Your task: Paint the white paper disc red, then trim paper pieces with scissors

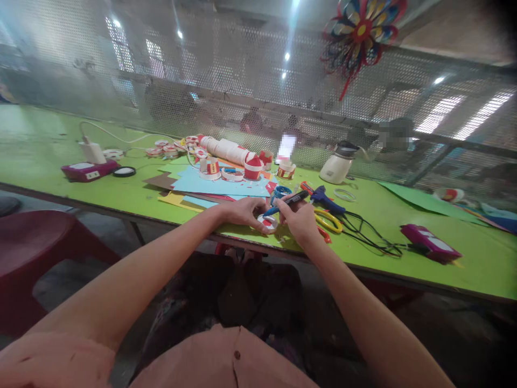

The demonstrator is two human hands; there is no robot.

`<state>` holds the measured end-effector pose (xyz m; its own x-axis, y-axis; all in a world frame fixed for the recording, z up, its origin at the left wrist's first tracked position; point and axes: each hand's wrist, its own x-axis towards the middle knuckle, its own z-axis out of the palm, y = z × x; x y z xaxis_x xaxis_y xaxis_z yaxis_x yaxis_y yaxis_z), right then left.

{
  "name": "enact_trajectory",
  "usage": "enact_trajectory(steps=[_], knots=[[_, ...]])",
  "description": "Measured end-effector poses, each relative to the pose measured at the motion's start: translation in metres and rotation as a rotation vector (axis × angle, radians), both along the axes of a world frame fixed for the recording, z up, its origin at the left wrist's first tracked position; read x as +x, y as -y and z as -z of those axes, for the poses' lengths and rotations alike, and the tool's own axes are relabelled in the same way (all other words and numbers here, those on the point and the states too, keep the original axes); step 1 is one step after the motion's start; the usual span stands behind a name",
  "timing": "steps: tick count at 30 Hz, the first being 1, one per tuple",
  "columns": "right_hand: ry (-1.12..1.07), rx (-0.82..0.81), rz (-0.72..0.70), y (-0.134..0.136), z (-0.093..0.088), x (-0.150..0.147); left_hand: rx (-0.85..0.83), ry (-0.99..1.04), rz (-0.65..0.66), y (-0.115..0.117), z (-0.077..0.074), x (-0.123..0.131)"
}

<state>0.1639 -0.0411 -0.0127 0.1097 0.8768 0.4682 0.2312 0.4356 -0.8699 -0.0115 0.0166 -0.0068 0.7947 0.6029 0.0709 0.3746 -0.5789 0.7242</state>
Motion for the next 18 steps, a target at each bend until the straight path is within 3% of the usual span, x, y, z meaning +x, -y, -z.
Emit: enact_trajectory(steps=[18], knots=[[0.019,-0.002,-0.009,-0.0006,0.0003,-0.0007,-0.042,0.037,0.005,0.0016,-0.0008,0.0008]])
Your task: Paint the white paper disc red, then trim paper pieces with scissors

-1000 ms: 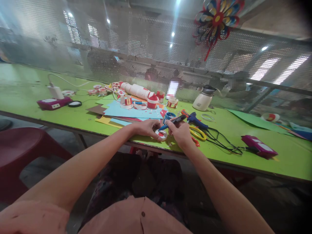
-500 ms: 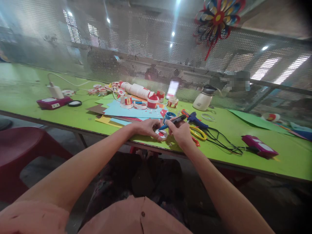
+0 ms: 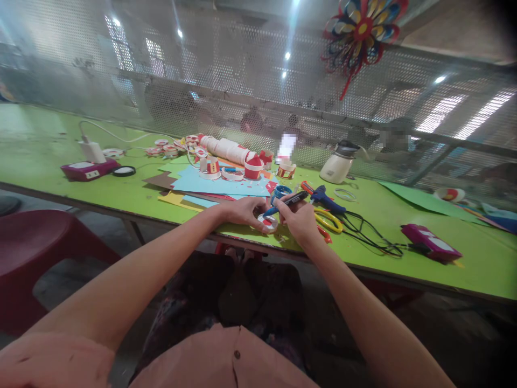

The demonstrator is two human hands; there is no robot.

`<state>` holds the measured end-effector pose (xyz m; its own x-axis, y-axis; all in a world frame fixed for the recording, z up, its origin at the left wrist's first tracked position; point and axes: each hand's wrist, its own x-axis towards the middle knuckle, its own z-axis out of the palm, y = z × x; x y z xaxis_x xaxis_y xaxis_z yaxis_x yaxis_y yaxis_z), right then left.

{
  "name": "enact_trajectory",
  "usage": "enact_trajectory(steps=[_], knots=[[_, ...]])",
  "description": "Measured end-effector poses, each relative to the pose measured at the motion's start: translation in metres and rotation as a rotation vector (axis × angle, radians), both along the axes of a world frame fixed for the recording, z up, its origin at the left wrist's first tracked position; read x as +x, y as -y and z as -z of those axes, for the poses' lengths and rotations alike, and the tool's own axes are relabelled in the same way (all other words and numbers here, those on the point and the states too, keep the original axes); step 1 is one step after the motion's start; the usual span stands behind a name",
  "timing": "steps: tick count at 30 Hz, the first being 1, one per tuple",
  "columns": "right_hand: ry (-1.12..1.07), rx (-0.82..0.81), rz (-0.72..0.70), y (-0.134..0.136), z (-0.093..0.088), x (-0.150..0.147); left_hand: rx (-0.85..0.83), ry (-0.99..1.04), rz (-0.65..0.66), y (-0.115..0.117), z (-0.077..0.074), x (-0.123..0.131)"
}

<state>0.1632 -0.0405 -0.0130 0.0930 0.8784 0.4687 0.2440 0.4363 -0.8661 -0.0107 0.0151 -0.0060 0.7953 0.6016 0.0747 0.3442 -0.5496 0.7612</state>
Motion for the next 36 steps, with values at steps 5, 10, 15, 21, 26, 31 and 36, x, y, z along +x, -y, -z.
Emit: enact_trajectory(steps=[5,10,15,21,26,31,36], knots=[[-0.007,-0.006,0.003,0.0004,-0.0003,0.0001,-0.004,-0.005,0.0,-0.0014,0.0012,-0.0003],[0.013,-0.002,0.005,0.001,-0.0003,-0.0001,0.005,-0.004,0.003,-0.0005,0.0001,-0.0004],[0.048,0.015,0.009,0.0018,-0.0006,-0.0009,0.004,-0.007,0.0,0.0006,-0.0006,-0.0003],[0.09,0.028,0.026,0.0028,-0.0013,-0.001,-0.018,0.003,0.006,0.0005,0.0,-0.0005],[0.114,0.02,0.041,0.003,-0.001,-0.0007,-0.023,0.022,0.018,0.0013,0.0003,-0.0004],[0.132,0.025,0.043,0.004,-0.001,-0.0011,-0.018,0.034,0.017,0.0013,0.0006,0.0003],[-0.001,0.045,0.057,0.0042,-0.0014,-0.0003,0.006,0.013,0.003,0.0012,-0.0004,-0.0002]])
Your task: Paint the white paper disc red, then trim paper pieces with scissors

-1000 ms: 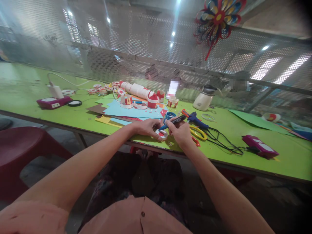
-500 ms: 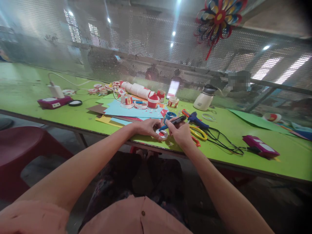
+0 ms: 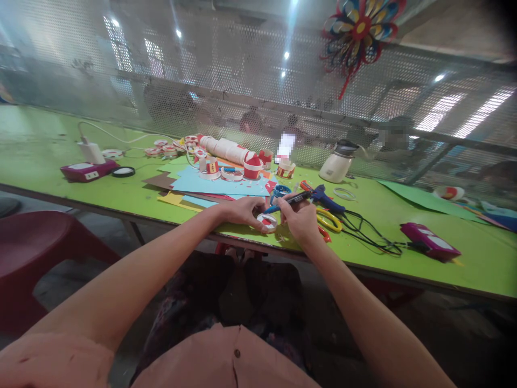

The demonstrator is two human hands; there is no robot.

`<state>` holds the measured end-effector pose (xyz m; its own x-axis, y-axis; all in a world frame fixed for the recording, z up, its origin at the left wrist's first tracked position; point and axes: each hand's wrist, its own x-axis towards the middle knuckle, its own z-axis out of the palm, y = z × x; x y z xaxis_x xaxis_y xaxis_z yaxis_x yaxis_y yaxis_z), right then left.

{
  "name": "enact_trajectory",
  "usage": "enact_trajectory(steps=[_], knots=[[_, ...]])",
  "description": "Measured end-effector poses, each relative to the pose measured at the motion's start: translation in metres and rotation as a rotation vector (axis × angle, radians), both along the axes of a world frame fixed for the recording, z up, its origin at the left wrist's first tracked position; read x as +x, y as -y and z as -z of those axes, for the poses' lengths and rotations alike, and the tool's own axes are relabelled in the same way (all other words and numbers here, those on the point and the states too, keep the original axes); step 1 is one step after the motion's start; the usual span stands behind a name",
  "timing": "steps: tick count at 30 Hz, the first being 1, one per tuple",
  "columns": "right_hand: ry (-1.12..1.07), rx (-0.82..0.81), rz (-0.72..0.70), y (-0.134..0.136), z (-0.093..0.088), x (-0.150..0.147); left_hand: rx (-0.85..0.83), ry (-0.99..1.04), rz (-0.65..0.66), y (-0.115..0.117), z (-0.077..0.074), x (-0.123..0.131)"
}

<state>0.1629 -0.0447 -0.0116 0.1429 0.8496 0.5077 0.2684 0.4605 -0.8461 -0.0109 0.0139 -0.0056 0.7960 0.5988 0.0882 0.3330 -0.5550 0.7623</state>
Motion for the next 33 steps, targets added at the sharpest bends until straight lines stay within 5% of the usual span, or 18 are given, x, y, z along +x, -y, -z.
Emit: enact_trajectory(steps=[4,16,33], knots=[[-0.099,0.04,0.059,-0.0001,-0.0002,0.0013,0.009,-0.012,-0.015,0.0001,-0.0003,-0.0006],[0.091,0.041,0.058,-0.004,0.0068,0.0038,-0.029,0.002,0.015,0.0003,-0.001,-0.0005],[0.09,0.036,0.036,-0.0013,0.004,0.001,0.005,0.014,0.021,-0.0021,0.0012,-0.0005]])
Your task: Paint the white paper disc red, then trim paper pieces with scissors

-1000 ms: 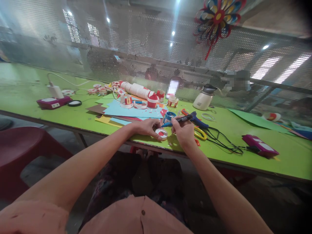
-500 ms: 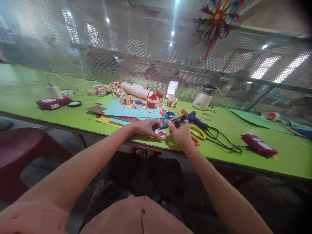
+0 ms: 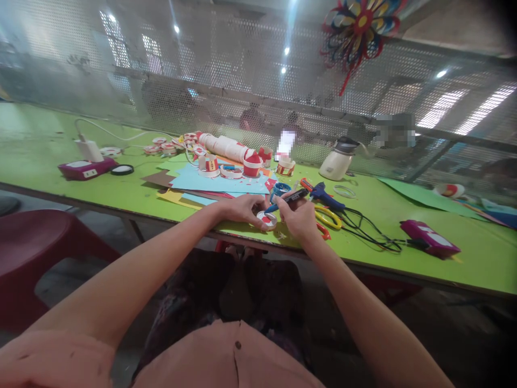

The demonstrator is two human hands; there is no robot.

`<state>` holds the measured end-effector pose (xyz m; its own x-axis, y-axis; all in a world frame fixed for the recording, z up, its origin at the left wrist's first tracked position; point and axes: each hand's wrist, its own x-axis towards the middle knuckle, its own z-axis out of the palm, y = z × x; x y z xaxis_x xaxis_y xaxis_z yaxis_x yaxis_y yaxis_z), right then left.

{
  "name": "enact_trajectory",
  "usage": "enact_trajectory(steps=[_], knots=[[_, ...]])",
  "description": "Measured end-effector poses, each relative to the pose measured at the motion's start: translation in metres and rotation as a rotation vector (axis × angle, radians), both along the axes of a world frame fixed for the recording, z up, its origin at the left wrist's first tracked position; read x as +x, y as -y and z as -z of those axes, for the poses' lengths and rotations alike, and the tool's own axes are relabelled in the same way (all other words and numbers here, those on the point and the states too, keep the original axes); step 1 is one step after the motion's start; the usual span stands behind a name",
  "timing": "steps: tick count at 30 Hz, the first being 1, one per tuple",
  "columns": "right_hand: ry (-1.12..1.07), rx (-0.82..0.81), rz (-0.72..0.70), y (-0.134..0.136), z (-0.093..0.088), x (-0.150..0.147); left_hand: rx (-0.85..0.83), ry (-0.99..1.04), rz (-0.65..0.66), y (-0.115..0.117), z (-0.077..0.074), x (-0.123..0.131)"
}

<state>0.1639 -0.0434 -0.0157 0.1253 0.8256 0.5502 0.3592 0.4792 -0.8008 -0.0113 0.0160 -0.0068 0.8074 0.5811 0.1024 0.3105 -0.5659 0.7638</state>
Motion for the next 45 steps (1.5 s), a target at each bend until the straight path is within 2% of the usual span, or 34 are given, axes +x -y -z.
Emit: enact_trajectory(steps=[19,29,37,45], knots=[[0.006,-0.022,-0.007,-0.0007,0.0013,0.0014,0.004,-0.003,-0.015,0.0003,0.0002,0.0005],[0.079,-0.017,0.046,-0.0009,0.001,0.0013,0.021,0.002,-0.003,-0.0013,0.0017,0.0007],[-0.053,0.092,0.08,-0.0043,0.0063,0.0041,0.04,-0.042,-0.045,0.0,-0.0005,0.0004],[0.022,0.053,0.113,-0.003,0.0059,0.002,0.012,-0.007,-0.013,-0.0011,0.0012,0.0006]])
